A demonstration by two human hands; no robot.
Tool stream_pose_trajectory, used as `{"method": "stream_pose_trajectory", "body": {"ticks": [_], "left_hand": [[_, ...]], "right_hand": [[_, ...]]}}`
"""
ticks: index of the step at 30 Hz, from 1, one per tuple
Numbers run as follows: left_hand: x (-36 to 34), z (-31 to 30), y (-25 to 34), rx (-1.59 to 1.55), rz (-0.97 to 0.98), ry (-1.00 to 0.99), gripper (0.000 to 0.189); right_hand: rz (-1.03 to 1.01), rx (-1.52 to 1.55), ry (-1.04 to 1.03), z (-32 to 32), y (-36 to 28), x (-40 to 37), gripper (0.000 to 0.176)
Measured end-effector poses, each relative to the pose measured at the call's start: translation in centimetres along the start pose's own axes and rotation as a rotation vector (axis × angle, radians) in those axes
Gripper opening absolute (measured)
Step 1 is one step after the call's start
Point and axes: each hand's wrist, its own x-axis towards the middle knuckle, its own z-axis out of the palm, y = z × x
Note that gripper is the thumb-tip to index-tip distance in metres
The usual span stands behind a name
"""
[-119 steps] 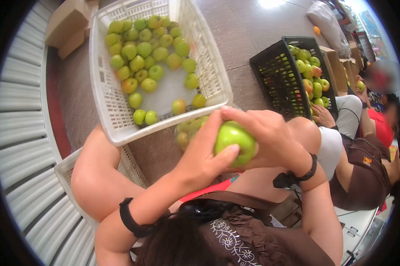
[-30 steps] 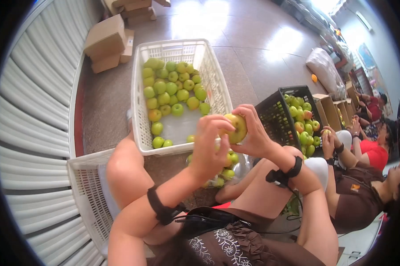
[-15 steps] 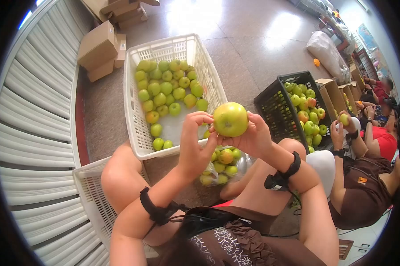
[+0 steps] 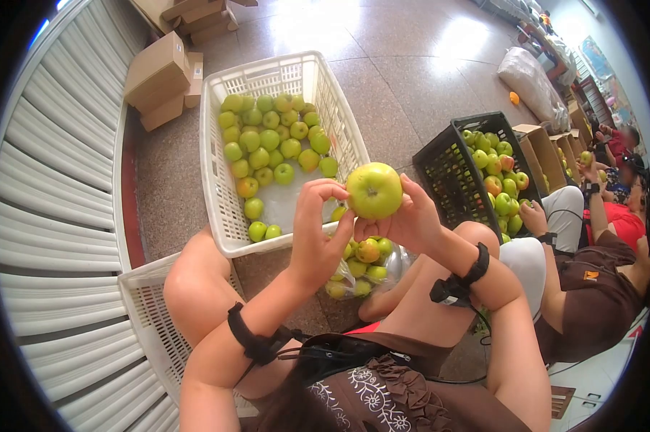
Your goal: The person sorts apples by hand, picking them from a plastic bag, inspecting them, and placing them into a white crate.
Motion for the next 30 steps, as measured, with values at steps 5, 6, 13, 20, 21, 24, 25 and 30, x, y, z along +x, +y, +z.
{"method": "stream_pose_trajectory", "body": {"ticks": [5,6,13,20,21,24,25,30], "left_hand": [[-0.2,0.0,-0.1,0.005,-0.049,-0.027,0.027],[-0.2,0.1,-0.2,-0.108,-0.104,-0.036,0.029],[-0.4,0.3,0.4,-0.375,-0.320,-0.147,0.048],[-0.3,0.5,0.3,-0.407,-0.311,-0.209,0.053],[-0.4,0.6,0.2,-0.443,-0.319,-0.186,0.052],[-0.7,0.9,-0.1,-0.484,-0.334,-0.128,0.050],[-0.9,0.8,-0.3,-0.458,-0.333,-0.120,0.049],[-0.8,1.0,-0.1,-0.343,-0.393,-0.155,0.035]], "right_hand": [[-0.108,-0.100,0.047,0.5,0.4,0.1,0.057],[-0.158,-0.141,0.085,0.8,0.4,0.1,0.055],[-0.635,-0.919,0.275,1.5,0.1,0.1,0.073],[-0.881,-1.265,0.384,1.3,0.7,0.1,0.074],[-0.907,-1.307,0.390,1.2,0.7,0.1,0.073],[-1.013,-1.612,0.273,1.8,-0.2,-0.1,0.071],[-0.986,-1.636,0.254,1.7,-0.3,-0.1,0.070],[-0.849,-1.528,0.279,1.6,-0.8,-0.1,0.065]]}}
